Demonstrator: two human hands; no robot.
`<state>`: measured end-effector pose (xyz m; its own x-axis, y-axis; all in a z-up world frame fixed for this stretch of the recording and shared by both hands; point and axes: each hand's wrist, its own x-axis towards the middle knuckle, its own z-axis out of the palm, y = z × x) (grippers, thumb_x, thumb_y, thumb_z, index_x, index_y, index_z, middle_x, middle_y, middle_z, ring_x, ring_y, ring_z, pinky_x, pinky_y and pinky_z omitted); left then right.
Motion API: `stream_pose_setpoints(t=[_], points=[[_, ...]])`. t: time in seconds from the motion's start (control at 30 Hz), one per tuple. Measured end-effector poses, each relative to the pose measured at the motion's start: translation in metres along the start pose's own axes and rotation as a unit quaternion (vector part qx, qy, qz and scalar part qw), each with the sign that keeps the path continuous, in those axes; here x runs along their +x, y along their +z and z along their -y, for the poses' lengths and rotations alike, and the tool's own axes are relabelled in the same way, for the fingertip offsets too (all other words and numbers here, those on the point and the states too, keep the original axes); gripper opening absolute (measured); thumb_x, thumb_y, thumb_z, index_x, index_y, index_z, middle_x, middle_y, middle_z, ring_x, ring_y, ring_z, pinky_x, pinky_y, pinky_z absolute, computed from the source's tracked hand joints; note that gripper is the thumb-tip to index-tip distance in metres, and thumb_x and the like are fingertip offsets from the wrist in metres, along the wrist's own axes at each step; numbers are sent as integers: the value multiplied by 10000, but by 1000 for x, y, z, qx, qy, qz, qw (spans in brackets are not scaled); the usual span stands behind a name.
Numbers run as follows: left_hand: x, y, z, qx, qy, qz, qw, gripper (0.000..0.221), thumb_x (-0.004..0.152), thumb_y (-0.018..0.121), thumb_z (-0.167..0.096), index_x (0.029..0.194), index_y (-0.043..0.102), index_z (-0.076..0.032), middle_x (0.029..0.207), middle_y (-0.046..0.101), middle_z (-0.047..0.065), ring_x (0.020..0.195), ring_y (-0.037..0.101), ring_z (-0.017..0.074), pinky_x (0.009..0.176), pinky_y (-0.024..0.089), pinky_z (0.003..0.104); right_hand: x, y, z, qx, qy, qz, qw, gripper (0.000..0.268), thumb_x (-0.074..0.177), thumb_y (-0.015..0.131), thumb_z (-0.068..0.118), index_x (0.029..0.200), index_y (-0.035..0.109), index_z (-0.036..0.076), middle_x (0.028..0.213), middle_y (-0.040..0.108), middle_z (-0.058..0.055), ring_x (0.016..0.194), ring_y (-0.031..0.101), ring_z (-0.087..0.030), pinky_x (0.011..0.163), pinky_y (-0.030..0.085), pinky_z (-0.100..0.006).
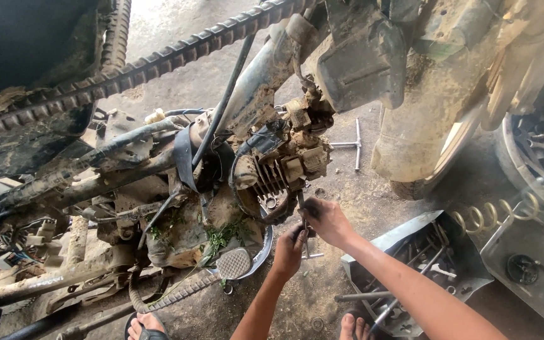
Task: Repairing and adjusting internal components of a motorcycle engine using a hand tool.
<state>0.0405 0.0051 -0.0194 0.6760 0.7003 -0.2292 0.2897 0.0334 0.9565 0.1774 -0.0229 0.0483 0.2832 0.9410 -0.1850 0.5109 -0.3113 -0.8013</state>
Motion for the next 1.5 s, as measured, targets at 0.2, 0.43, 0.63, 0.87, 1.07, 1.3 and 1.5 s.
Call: stream_pose_setpoints(t=[0.2,0.43,0.63,0.87,1.07,1.3,1.5], points=[[0,-2,-1,38,-28,23,999,213,877,459,-150,1016,574,-37,988,655,124,903,647,214,793,535,340,-1,2,2,11,15,12,1000,127,911,450,101,885,556,37,695,650,-90,463,632,-128,387,578,-171],[-4,-4,-7,11,-16,-40,999,152,843,555,-134,942,664,-94,753,681,93,777,658,226,723,487,347,1,13,-3,43,-3,-84,996,119,774,588,191,790,636,84,661,641,-153,665,644,-304,569,491,-383],[-5,0,-11,29,-30,-84,996,92,730,701,-211,787,698,-140,615,651,52,636,653,173,625,490,293,-6,11,11,82,21,-91,992,124,769,590,180,816,645,79,672,652,-153,688,651,-299,592,498,-392],[-9,2,-14,43,-71,-172,982,231,558,817,-242,631,646,-106,506,578,57,500,552,165,523,441,269,-2,18,5,93,62,-118,987,139,701,664,184,833,657,141,689,642,-122,717,643,-293,611,478,-391],[-14,-2,-20,104,-15,-154,982,312,635,809,-181,657,506,-112,602,579,-5,476,460,96,414,398,242,-3,6,21,117,136,-34,983,192,793,614,152,982,609,113,938,689,-64,824,668,-184,805,552,-286],[-17,-6,-19,126,-42,-128,983,230,685,758,-152,704,535,-98,617,607,10,462,513,102,401,453,250,-5,8,21,77,108,-24,991,148,823,586,176,952,602,106,877,677,-53,759,662,-170,746,567,-267],[-28,-16,-16,93,-43,-59,993,117,779,677,-135,750,621,-37,638,654,46,406,503,75,378,459,212,-14,9,25,75,152,-23,985,134,818,600,150,937,601,88,902,683,-85,779,674,-196,781,573,-290]])
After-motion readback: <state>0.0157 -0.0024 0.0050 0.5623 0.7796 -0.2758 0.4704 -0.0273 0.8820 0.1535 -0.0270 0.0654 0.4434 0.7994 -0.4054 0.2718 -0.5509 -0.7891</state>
